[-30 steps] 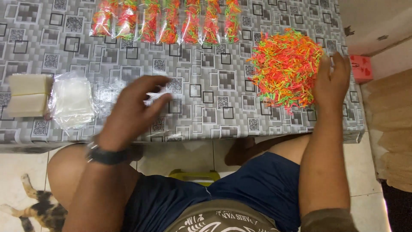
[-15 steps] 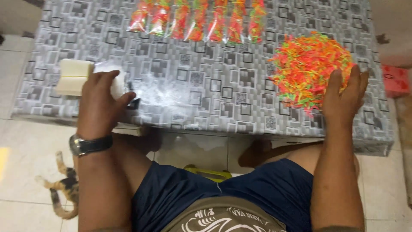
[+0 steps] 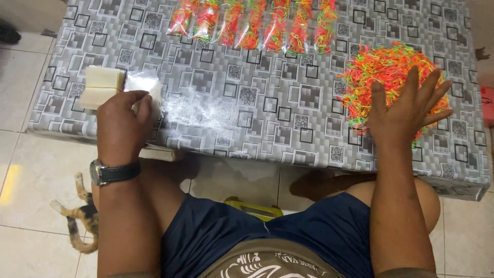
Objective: The person is packing small, colorful rubber bands into small transparent plastic bags on a table.
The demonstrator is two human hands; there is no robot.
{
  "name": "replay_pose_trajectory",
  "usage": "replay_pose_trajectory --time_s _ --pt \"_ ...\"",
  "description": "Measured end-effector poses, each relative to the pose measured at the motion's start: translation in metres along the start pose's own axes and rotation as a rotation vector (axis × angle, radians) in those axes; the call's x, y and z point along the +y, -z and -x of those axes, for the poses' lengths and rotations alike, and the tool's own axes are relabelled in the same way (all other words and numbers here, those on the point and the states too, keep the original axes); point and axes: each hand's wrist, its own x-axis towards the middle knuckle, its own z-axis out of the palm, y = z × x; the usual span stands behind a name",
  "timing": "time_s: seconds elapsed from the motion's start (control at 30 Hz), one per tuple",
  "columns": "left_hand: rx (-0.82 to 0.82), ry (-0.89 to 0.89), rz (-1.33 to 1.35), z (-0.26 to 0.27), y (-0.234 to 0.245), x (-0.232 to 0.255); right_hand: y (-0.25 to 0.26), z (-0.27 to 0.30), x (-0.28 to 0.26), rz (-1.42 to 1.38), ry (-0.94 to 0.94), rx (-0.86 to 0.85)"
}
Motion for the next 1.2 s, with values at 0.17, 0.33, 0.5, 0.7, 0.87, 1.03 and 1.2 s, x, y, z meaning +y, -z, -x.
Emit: replay_pose_trajectory --time_s 0.17,0.33,0.5,0.7,0.87,1.03,1.2 --pt "0.233 -0.118 -0.004 -0.004 0.007 0.009 -0.004 0.000 0.005 -0.094 0.119 0.038" --pt "0.390 -0.237 0.097 -0.018 0.005 0.054 -0.006 0.004 -0.004 -0.172 0.186 0.041" --pt "-0.058 0.211 0.974 -0.017 -0.043 0.136 -0.016 0.043 -0.060 -0.696 0.220 -0.140" --pt "-0.258 0.171 1.042 -0.001 -0.093 0.191 -0.022 0.077 -0.113 -1.112 0.037 -0.404" --pt "-0.343 0.113 1.021 -0.003 -0.097 0.195 -0.037 0.069 -0.093 -1.071 0.007 -0.390" --pt "-0.330 0.102 0.995 -0.009 -0.095 0.190 -0.024 0.057 -0.109 -1.084 0.039 -0.277" --pt "-0.290 0.026 0.982 -0.017 -0.097 0.187 -0.028 0.049 -0.108 -0.945 0.266 -0.219"
